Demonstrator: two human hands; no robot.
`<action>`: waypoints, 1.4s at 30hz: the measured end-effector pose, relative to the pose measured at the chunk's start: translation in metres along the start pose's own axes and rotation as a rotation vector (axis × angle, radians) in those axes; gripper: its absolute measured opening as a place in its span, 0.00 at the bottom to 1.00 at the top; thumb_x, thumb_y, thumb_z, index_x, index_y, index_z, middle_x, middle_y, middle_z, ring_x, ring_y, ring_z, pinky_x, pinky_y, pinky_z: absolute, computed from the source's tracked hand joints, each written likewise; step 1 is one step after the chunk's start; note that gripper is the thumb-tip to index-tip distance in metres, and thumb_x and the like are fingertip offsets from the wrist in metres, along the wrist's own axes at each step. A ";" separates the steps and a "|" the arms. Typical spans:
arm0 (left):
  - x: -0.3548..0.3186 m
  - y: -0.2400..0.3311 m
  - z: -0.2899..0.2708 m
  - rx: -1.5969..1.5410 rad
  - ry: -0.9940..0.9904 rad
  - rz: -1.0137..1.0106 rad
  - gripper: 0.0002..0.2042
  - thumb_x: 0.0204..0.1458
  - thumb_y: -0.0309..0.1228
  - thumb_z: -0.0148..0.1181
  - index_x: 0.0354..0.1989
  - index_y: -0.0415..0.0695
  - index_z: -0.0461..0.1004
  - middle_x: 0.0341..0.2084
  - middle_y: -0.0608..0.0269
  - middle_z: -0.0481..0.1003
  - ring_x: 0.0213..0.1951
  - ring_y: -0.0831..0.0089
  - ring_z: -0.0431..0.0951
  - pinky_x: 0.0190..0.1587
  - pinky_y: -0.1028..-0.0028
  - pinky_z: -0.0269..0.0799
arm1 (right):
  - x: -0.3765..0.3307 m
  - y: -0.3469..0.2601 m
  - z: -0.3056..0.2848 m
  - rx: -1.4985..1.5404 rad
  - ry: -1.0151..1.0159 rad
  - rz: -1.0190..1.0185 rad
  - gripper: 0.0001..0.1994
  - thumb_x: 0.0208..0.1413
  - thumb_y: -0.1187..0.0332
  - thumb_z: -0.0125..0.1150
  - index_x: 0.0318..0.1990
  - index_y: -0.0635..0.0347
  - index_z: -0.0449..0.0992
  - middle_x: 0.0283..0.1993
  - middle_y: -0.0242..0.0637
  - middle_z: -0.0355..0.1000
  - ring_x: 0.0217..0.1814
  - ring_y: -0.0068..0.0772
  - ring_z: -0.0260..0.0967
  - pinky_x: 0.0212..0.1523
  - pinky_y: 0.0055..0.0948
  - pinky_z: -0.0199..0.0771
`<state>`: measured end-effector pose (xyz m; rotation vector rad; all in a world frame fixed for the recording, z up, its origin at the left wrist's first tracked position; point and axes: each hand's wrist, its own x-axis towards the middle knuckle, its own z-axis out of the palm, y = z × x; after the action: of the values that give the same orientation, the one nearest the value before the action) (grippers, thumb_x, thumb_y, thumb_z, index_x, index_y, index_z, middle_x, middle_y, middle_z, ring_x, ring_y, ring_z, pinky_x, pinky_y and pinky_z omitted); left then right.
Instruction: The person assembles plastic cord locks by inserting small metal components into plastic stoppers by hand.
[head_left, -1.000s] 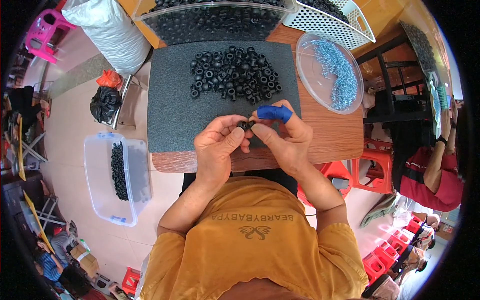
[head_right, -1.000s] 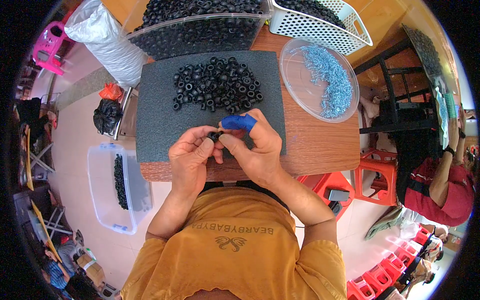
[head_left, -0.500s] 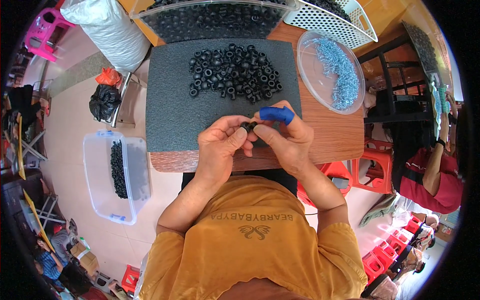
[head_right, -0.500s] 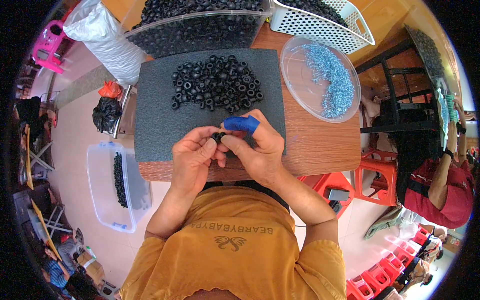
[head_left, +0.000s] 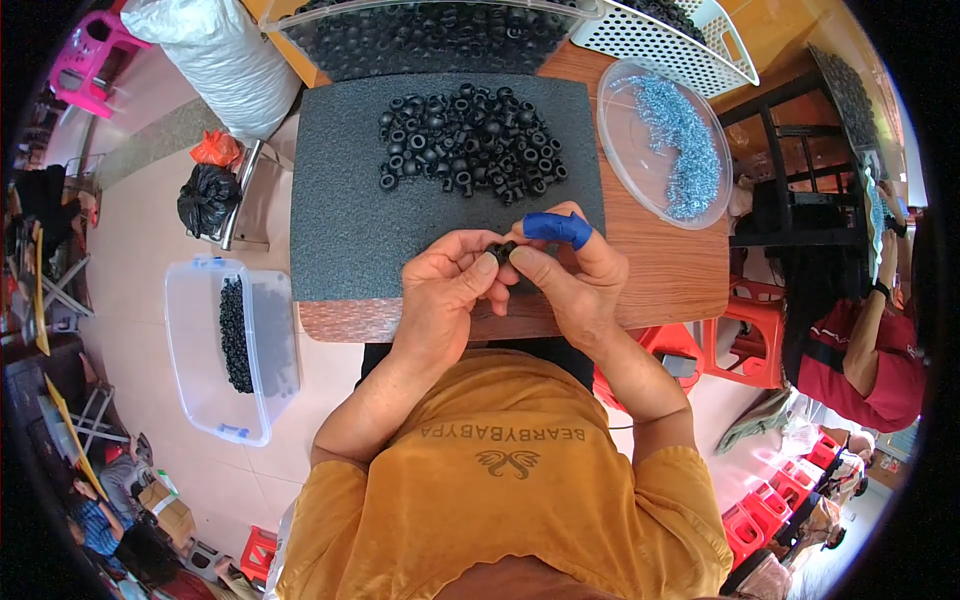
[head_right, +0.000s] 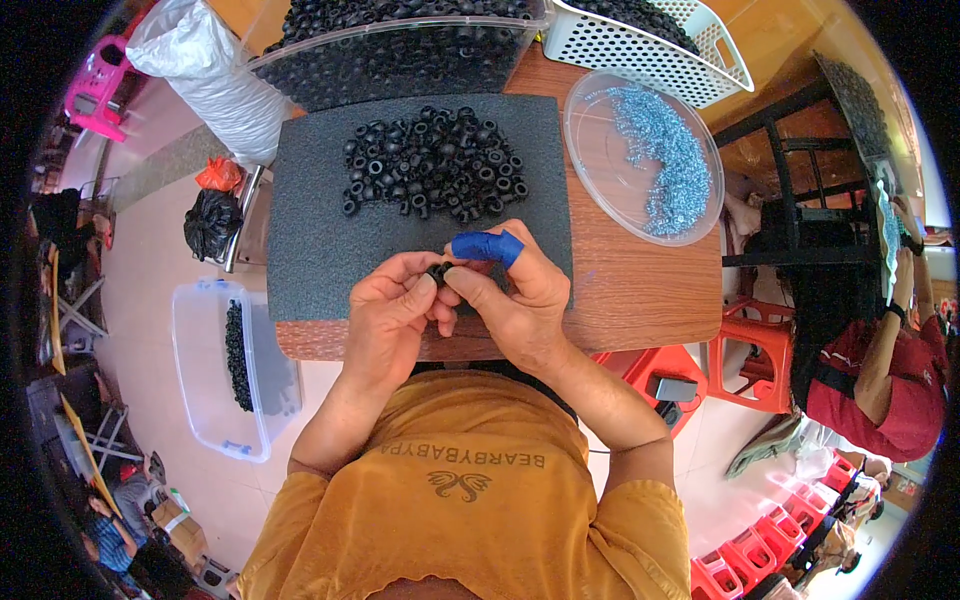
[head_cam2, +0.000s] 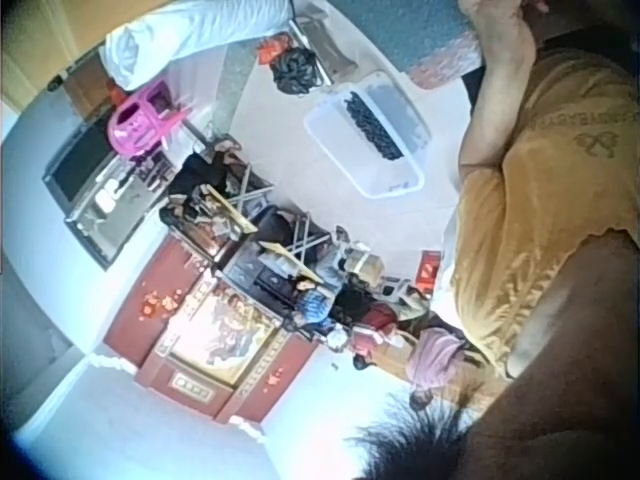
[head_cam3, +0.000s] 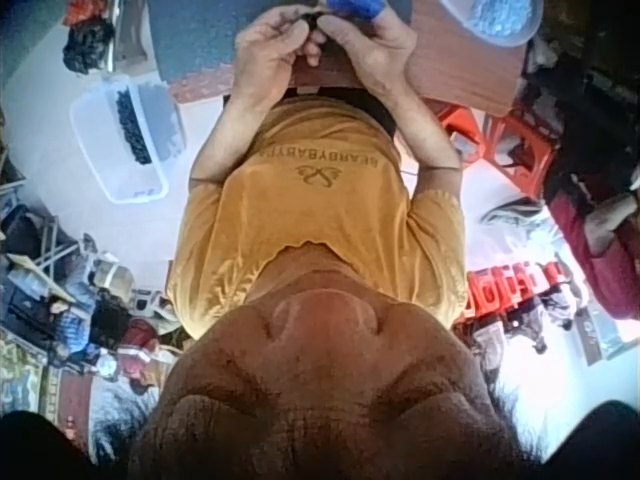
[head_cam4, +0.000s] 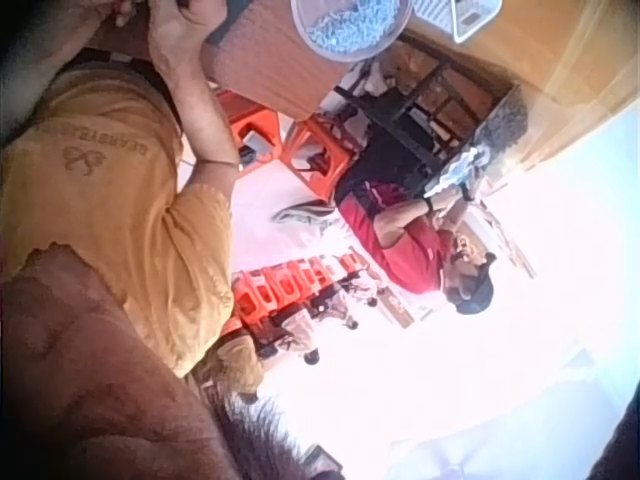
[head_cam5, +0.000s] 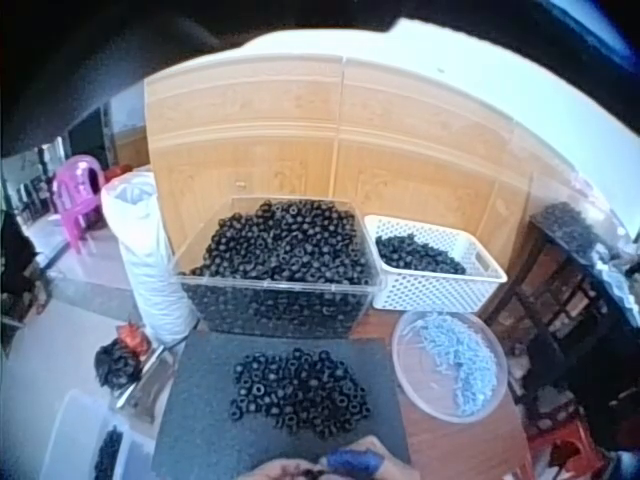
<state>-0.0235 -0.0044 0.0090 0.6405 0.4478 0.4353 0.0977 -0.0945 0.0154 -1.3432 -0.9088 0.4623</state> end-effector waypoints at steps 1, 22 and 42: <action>0.000 0.000 0.000 0.000 0.000 0.000 0.09 0.55 0.24 0.53 0.43 0.34 0.70 0.29 0.58 0.75 0.26 0.76 0.73 0.28 0.78 0.71 | 0.000 0.000 0.001 0.000 0.000 0.000 0.11 0.46 0.83 0.62 0.39 0.63 0.75 0.34 0.34 0.69 0.35 0.22 0.67 0.35 0.19 0.68; -0.001 -0.002 0.001 0.087 0.022 0.064 0.09 0.55 0.24 0.55 0.41 0.33 0.71 0.30 0.56 0.76 0.27 0.77 0.73 0.28 0.80 0.70 | 0.011 -0.005 -0.007 -0.420 -0.081 -0.384 0.09 0.43 0.81 0.63 0.35 0.65 0.74 0.33 0.41 0.73 0.34 0.35 0.67 0.33 0.28 0.68; 0.002 0.000 0.002 -0.015 0.065 0.020 0.05 0.52 0.24 0.56 0.34 0.35 0.72 0.23 0.57 0.76 0.20 0.76 0.74 0.23 0.80 0.70 | 0.010 -0.008 -0.008 -0.528 -0.095 -0.453 0.16 0.35 0.75 0.68 0.35 0.65 0.74 0.34 0.42 0.72 0.33 0.44 0.67 0.33 0.36 0.68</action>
<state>-0.0212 -0.0045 0.0099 0.6179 0.4991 0.4794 0.1080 -0.0934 0.0262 -1.5297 -1.4375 -0.0768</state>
